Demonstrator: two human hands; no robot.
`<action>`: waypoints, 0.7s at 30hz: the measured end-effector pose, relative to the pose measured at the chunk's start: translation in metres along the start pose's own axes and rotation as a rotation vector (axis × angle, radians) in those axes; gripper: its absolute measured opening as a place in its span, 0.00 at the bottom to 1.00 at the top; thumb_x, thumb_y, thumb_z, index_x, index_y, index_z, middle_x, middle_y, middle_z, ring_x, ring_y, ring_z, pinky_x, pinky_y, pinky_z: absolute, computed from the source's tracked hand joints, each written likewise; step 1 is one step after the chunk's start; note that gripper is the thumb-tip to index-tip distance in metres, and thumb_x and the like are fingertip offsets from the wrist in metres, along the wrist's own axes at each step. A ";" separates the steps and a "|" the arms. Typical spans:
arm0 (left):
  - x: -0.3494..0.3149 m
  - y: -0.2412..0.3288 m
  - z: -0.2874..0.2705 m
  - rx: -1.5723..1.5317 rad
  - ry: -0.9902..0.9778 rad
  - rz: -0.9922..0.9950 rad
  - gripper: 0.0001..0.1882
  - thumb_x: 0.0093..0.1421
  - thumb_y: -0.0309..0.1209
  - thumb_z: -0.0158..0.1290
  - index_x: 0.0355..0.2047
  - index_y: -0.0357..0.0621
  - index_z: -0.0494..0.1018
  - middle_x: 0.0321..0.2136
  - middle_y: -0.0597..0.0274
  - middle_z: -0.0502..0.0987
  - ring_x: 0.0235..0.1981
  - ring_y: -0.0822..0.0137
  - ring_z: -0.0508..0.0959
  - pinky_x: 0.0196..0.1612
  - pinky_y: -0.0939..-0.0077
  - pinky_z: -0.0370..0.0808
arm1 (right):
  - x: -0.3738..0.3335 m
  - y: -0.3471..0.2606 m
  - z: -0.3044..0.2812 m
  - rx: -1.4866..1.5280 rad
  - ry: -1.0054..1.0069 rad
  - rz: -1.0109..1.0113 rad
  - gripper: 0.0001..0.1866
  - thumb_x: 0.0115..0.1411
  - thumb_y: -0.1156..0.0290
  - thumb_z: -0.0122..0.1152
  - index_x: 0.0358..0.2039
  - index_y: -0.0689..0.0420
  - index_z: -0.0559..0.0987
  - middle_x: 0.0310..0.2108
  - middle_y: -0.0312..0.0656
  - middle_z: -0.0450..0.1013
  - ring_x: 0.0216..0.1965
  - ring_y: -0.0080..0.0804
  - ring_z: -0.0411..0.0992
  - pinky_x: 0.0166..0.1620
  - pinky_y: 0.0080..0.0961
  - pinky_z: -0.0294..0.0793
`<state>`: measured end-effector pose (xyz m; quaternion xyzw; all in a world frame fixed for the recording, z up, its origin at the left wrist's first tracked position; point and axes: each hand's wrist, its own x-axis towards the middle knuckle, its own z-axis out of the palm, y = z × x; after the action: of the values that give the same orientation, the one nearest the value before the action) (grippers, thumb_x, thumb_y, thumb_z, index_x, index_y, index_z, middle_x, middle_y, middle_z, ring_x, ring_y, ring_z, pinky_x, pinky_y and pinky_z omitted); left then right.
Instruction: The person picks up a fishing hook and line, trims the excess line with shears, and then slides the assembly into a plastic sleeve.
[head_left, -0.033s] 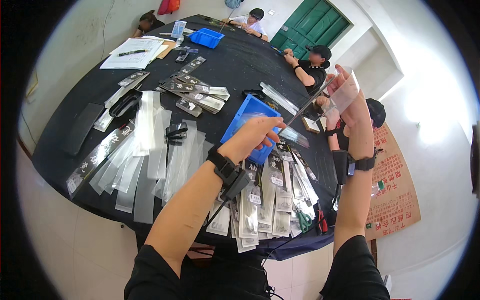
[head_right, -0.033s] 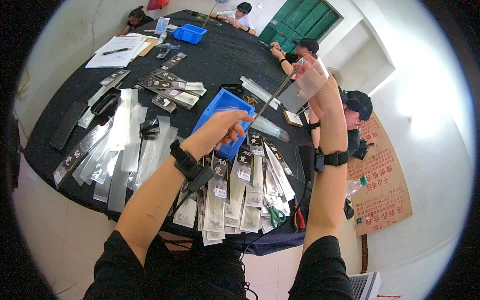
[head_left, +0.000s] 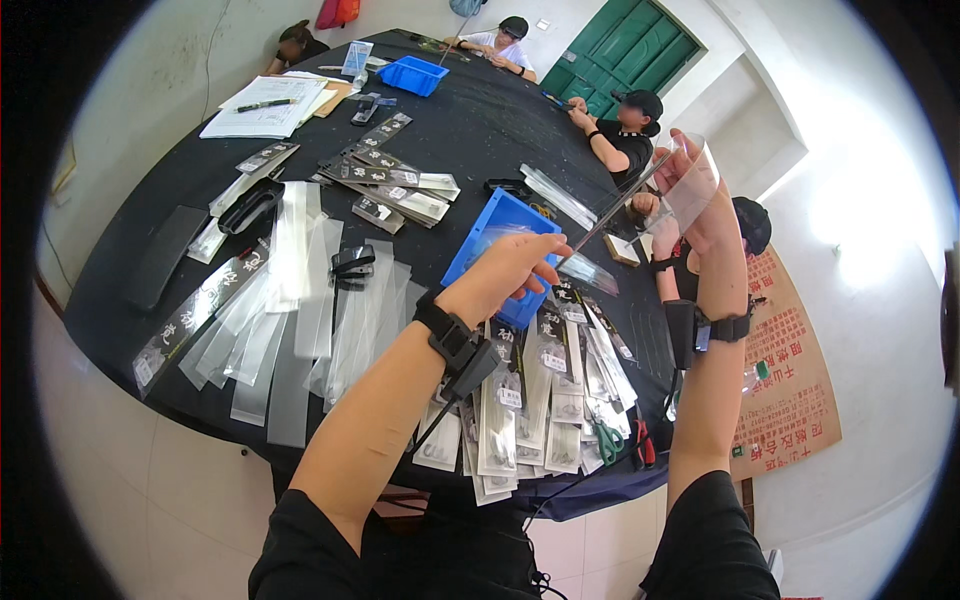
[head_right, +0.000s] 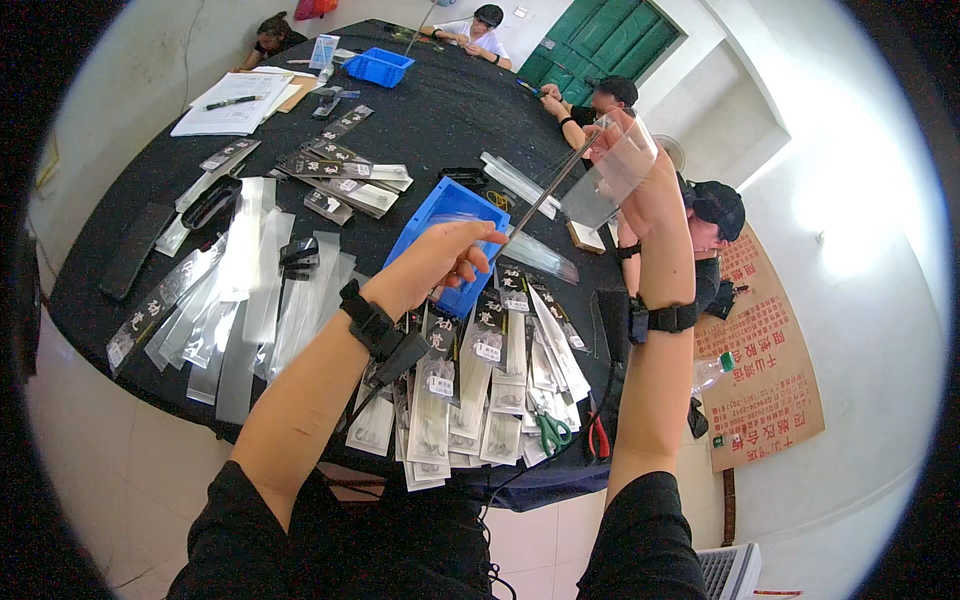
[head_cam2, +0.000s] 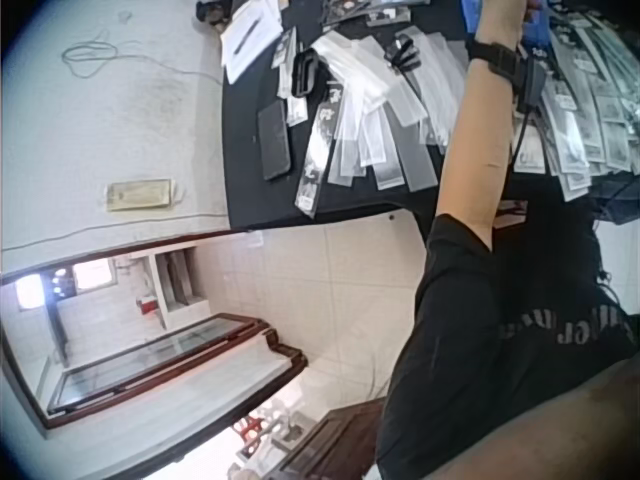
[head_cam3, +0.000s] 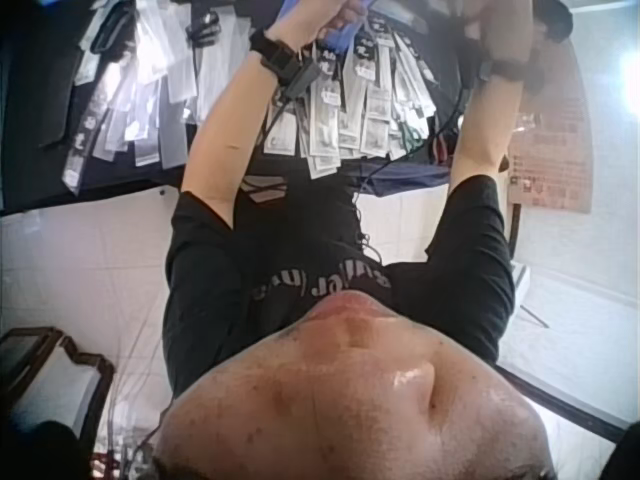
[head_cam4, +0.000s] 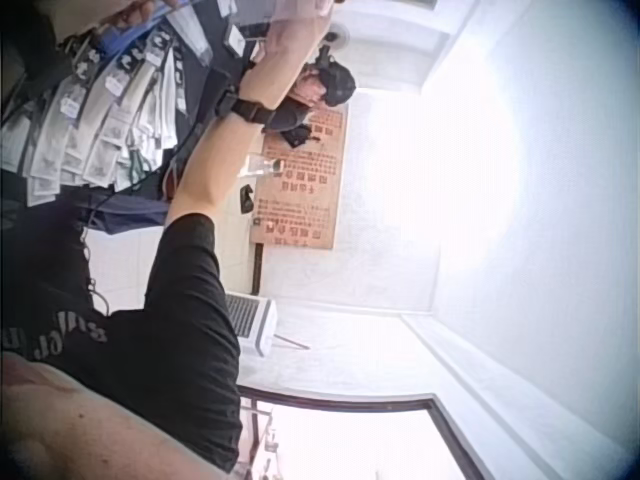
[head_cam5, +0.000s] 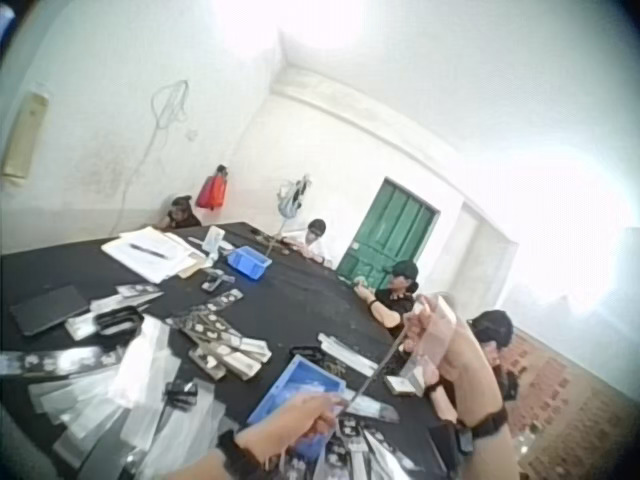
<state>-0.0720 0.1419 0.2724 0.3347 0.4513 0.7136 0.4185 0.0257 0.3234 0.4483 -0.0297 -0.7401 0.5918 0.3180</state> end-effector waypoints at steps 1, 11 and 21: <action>0.000 0.000 0.000 0.000 0.000 0.000 0.22 0.62 0.47 0.48 0.45 0.43 0.75 0.24 0.69 0.73 0.20 0.81 0.68 0.23 0.86 0.64 | -0.001 -0.002 0.002 -0.002 -0.025 -0.002 0.25 0.60 0.68 0.61 0.56 0.63 0.68 0.43 0.47 0.74 0.39 0.29 0.74 0.45 0.23 0.76; 0.001 0.000 0.001 -0.010 0.006 0.068 0.22 0.63 0.47 0.50 0.47 0.42 0.74 0.23 0.70 0.71 0.20 0.83 0.67 0.23 0.89 0.63 | -0.022 0.001 0.024 -0.446 -0.136 -0.111 0.15 0.56 0.77 0.63 0.44 0.66 0.75 0.38 0.43 0.77 0.40 0.30 0.76 0.47 0.24 0.74; 0.003 0.012 0.029 0.159 0.234 0.350 0.23 0.63 0.42 0.52 0.50 0.36 0.69 0.23 0.69 0.72 0.22 0.82 0.70 0.24 0.88 0.65 | -0.048 0.078 0.016 -0.487 -0.518 0.144 0.09 0.52 0.72 0.66 0.33 0.63 0.81 0.28 0.38 0.78 0.31 0.19 0.74 0.35 0.18 0.72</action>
<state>-0.0524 0.1524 0.2947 0.3546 0.4868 0.7714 0.2055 0.0303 0.3125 0.3563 -0.0059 -0.9114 0.4069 0.0608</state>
